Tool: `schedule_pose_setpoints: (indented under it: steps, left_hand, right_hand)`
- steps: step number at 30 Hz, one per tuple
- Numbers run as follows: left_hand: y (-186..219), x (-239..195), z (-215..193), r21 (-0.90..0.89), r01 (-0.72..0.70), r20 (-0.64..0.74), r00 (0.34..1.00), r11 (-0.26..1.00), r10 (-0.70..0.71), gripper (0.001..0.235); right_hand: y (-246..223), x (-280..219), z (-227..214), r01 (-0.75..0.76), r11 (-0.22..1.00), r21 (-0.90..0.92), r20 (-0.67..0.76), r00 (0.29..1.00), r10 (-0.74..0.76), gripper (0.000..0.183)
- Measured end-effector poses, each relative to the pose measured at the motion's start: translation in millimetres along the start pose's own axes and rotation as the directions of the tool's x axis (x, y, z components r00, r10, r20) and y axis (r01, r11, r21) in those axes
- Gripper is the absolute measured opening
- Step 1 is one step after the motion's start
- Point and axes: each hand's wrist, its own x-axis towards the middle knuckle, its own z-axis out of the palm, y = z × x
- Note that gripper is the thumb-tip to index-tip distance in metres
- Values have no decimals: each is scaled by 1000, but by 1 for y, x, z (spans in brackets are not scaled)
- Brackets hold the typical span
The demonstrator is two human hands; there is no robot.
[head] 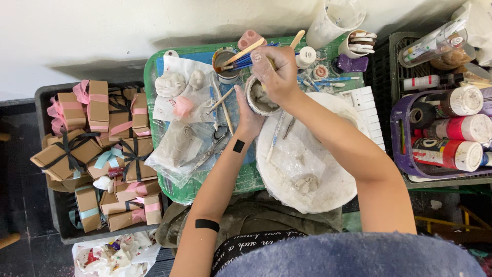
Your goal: The person stirs a mixture of clay and water in a container using a wooden stick and then molds a piece of clay by hand on a workspace.
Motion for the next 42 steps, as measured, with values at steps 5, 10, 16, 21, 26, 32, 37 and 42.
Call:
schedule_pose_setpoints:
  steps: [5, 10, 16, 21, 26, 32, 37, 42]
  left_hand:
    - [-1, 3, 1, -6, -57, 23, 998, 998, 58, 84]
    - [-1, 4, 2, 2, -120, 45, 992, 993, 120, 80]
    - [-2, 3, 1, -64, -126, 98, 986, 990, 132, 82]
    - [-3, -2, -1, -88, -188, 167, 965, 978, 200, 79]
    - [1, -7, 0, -115, -123, 76, 988, 986, 132, 83]
    - [1, -7, -6, -136, -73, 36, 996, 988, 78, 85]
    - [-3, -3, -9, -112, -114, 54, 991, 987, 120, 81]
    - [-5, -1, -10, -108, -115, 31, 992, 988, 118, 79]
  right_hand:
    - [1, -4, -10, -29, 999, 22, -17, 999, 30, 38]
    - [-10, -2, -21, -11, 990, 139, 124, 992, -6, 40]
    - [-39, -7, -20, -104, 994, 40, 170, 981, 95, 13]
    - [-43, -15, -16, 123, 976, -180, 188, 978, -89, 12]
    - [-31, -28, -11, 26, 1000, -3, 174, 984, -25, 22]
    - [-10, -27, -4, 23, 993, -117, 106, 994, -11, 46]
    - [-6, -24, -1, -34, 993, -110, 88, 995, 44, 42]
    - [4, -24, 0, -21, 997, -74, 91, 995, 28, 43]
